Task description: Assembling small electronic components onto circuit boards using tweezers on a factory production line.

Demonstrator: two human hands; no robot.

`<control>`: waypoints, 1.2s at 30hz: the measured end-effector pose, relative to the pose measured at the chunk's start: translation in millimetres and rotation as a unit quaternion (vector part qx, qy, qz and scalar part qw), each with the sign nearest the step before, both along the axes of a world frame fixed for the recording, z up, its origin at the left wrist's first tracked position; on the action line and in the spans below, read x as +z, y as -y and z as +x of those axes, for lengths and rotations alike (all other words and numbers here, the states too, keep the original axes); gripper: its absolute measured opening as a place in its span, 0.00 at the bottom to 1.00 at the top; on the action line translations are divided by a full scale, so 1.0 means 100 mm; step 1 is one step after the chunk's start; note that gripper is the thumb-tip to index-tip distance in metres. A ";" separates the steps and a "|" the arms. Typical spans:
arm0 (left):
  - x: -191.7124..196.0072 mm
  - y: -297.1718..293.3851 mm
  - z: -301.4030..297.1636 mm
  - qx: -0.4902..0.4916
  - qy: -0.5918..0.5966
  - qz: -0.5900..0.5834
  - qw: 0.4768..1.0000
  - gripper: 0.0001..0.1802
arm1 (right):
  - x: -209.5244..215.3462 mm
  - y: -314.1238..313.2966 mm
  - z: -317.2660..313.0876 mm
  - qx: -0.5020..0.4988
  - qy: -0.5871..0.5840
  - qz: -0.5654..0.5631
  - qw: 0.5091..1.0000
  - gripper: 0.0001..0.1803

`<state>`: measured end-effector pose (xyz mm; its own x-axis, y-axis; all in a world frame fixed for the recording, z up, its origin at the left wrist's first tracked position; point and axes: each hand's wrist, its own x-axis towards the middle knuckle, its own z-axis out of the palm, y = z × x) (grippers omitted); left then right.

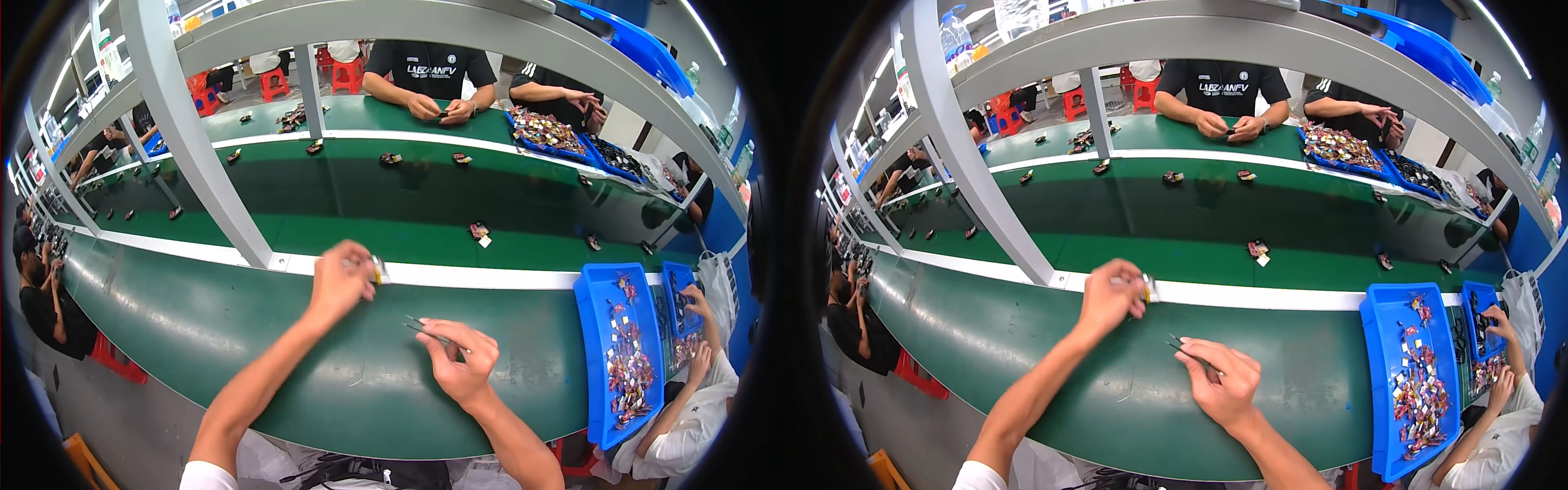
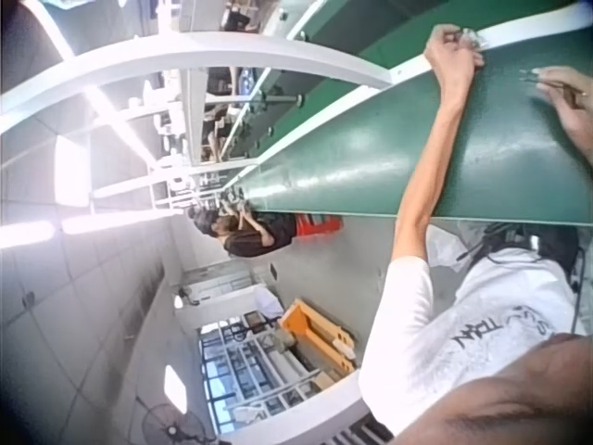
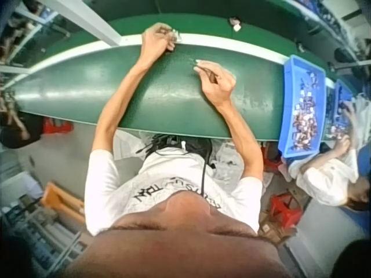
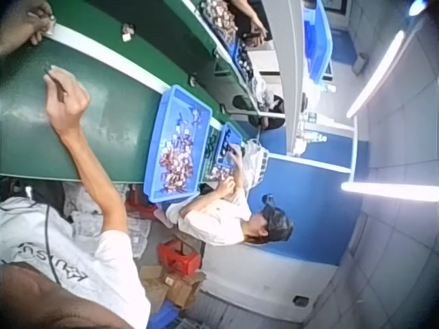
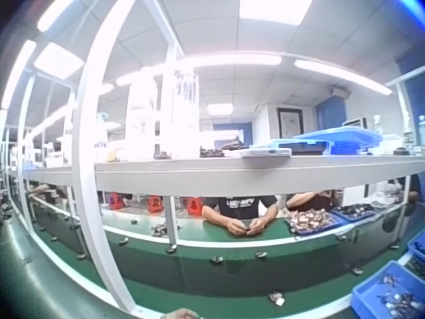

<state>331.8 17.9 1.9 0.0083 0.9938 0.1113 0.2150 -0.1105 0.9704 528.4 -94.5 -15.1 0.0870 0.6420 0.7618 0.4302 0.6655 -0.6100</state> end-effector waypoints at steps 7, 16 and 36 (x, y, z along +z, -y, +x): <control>-0.07 -0.89 -0.35 0.239 -0.499 0.144 0.820 0.10 | -0.09 -0.02 -0.02 -0.008 0.019 -0.013 1.000 0.08; 0.00 -1.11 0.87 -0.100 -0.083 -0.041 0.991 0.13 | -0.15 0.00 -0.02 0.009 0.066 0.000 0.998 0.06; -0.08 -0.72 1.00 -0.129 -0.067 -0.030 0.989 0.08 | -0.15 0.02 -0.04 0.033 0.035 -0.052 0.997 0.07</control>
<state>431.6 90.2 -6.1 0.2726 0.9615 0.0338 0.3141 -0.1221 0.9415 524.7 -96.2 -29.9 -0.0095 0.7210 0.6929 0.4316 0.6281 -0.6475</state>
